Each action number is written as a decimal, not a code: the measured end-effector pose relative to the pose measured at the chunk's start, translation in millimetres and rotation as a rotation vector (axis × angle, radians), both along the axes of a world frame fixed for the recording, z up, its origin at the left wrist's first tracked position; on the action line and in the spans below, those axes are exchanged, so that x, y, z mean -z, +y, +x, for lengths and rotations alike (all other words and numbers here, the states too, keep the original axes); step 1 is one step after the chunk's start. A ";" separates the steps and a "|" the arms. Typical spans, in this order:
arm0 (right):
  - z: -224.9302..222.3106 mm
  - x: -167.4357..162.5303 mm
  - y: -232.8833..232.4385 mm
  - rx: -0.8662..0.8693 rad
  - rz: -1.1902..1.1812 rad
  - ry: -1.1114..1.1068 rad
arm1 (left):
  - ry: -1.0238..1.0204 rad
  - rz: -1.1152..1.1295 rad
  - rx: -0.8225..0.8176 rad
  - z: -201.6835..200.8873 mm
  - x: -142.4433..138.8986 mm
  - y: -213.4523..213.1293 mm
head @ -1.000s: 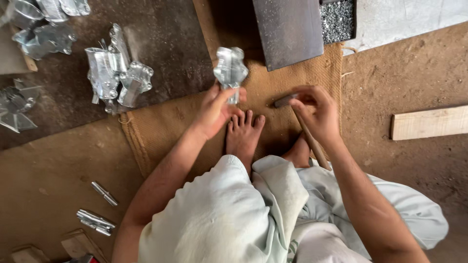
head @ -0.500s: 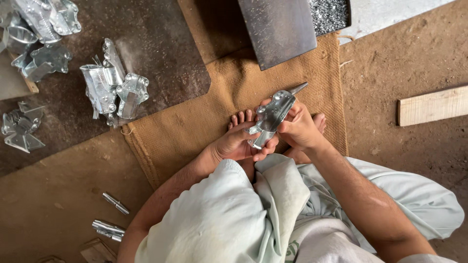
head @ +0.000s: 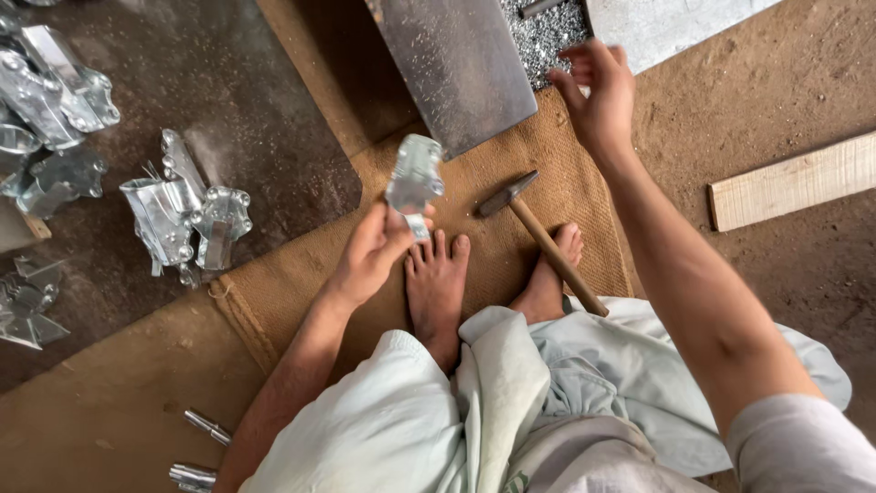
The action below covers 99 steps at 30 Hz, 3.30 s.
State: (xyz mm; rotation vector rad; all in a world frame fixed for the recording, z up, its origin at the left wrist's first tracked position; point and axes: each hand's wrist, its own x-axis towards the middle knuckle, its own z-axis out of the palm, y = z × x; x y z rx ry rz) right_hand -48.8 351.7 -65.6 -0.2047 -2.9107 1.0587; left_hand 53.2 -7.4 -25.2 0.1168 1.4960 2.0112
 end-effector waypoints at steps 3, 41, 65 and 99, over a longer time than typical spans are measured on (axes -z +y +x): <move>-35.9 21.5 0.2 -0.204 0.067 0.238 | 0.128 -0.077 -0.064 -16.7 1.2 -7.2; 48.7 -73.3 -109.0 -0.220 -0.191 0.075 | 0.567 -0.251 -0.189 -91.8 -1.7 30.7; 145.9 -135.6 -60.9 -0.117 -0.163 -0.254 | 0.944 -0.619 -0.109 -90.7 27.3 40.6; 186.9 -56.5 7.2 -0.092 -0.308 -0.299 | 0.858 -0.642 -0.093 -72.3 -23.8 38.3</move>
